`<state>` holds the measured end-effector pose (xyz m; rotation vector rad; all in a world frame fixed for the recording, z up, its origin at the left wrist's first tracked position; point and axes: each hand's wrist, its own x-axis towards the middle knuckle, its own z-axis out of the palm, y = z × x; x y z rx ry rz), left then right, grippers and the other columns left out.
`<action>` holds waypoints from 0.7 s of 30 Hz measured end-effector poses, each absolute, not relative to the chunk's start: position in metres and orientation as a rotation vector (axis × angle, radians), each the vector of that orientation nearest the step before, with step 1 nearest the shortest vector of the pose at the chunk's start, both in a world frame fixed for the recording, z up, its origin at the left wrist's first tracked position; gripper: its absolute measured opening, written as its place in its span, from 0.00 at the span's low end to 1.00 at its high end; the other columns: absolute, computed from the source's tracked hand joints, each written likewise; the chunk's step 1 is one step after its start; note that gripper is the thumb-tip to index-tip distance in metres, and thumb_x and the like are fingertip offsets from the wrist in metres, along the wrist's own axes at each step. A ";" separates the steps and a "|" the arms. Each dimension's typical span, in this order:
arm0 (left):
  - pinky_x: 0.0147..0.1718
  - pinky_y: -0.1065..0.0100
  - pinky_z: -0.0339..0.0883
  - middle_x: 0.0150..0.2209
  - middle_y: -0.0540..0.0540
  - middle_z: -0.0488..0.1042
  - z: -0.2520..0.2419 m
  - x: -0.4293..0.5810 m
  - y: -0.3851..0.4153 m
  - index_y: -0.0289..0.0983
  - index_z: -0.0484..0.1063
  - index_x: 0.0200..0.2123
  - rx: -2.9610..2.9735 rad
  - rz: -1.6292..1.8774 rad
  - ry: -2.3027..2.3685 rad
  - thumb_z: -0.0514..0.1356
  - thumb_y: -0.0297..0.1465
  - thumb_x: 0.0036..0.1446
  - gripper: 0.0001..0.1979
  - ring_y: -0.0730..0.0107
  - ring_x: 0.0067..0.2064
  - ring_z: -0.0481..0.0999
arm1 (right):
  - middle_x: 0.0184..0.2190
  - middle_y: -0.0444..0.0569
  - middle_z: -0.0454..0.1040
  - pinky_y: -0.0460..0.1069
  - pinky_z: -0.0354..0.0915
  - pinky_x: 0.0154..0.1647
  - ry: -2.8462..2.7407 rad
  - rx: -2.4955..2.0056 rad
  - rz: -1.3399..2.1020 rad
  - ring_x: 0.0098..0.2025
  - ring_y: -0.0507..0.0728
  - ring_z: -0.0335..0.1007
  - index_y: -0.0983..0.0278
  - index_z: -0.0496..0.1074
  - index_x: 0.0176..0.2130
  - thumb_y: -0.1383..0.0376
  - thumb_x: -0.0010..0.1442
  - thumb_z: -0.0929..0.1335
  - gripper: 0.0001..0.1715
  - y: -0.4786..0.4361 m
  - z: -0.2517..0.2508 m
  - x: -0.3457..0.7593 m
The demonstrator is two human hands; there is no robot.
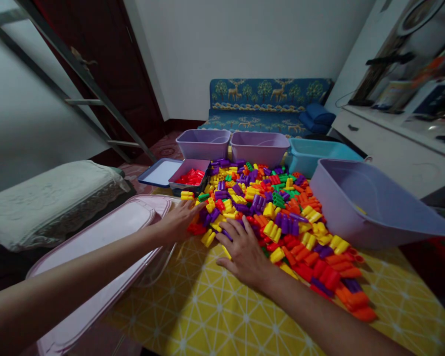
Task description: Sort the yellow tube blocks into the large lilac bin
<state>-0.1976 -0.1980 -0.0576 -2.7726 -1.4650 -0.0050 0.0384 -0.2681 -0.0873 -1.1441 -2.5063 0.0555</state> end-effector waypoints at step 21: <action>0.57 0.56 0.60 0.61 0.39 0.64 -0.009 -0.098 -0.173 0.42 0.61 0.61 -3.159 -1.076 -1.168 0.62 0.40 0.54 0.33 0.55 0.60 0.64 | 0.58 0.59 0.64 0.71 0.44 0.62 -2.088 -1.680 -0.393 0.61 0.69 0.55 0.63 0.73 0.45 0.62 0.56 0.70 0.17 -0.217 -0.048 0.107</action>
